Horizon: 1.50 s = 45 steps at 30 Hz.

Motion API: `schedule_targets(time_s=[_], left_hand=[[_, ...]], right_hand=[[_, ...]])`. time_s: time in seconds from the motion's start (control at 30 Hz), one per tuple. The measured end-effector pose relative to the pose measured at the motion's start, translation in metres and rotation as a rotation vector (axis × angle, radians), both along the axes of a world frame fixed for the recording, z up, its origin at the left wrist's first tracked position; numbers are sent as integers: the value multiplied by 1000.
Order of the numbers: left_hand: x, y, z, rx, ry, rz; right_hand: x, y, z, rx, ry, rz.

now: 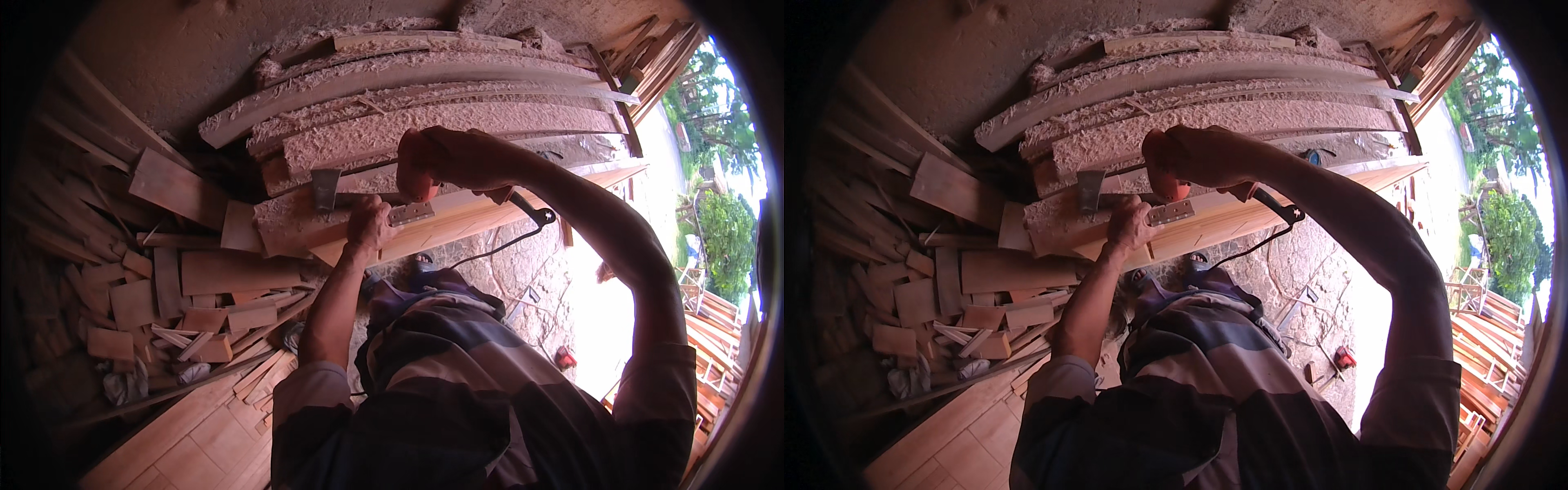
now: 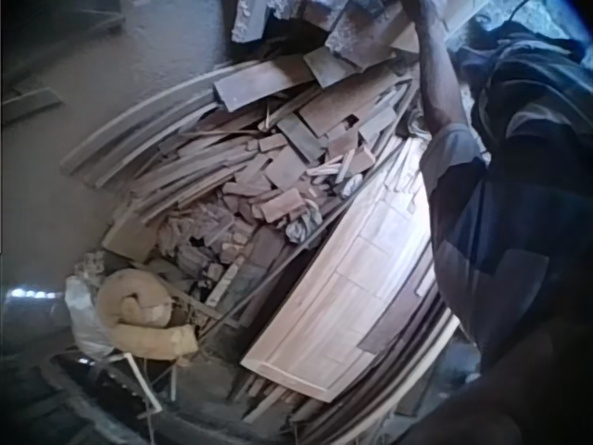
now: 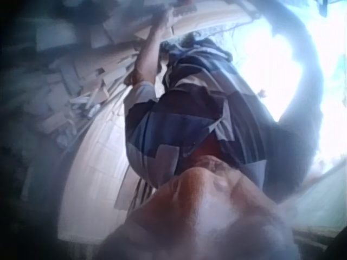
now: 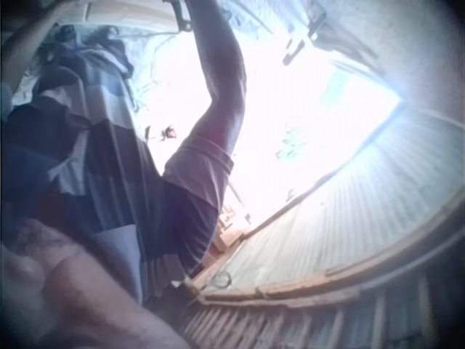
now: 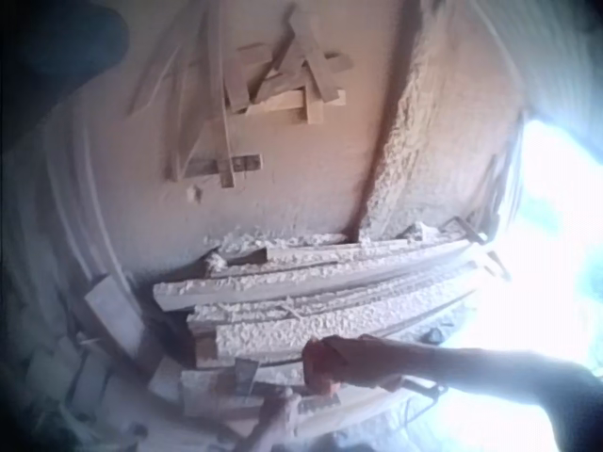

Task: The person uses a nail gun to attach a metal hinge to a wooden door panel. They repeatedly drive nails into the hinge and door, then remove the nail gun and walk away.

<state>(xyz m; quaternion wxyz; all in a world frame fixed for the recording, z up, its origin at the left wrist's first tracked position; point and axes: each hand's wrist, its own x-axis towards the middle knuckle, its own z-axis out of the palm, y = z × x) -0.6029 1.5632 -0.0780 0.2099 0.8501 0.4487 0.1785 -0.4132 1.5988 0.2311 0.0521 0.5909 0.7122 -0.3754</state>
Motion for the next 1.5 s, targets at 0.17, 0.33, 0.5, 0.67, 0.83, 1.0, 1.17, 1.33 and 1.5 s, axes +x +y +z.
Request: schedule_targets(time_s=[0.17,0.33,0.5,0.67,0.83,1.0,1.17,1.33,1.5], left_hand=[[1,0,0,-5,24,5],[1,-1,2,10,-6,18],[1,-1,0,2,5,26],[1,0,-3,4,-21,17],[0,-2,-1,30,-21,22],[1,0,-1,0,1,1],[0,0,-1,19,-19,-3],[0,-1,1,-15,1,22],[0,-1,1,-18,-17,23]], right_hand=[[0,-1,-6,-20,0,-22],[2,-1,-9,-28,30,-12],[3,-1,-9,-17,31,0],[2,1,-9,-57,14,-26],[-2,3,-7,-83,9,-13],[-12,4,-3,-55,-72,-23],[-20,5,5,-84,-146,-32],[-15,5,2,-5,-101,126],[-6,8,-21,11,-68,117]])
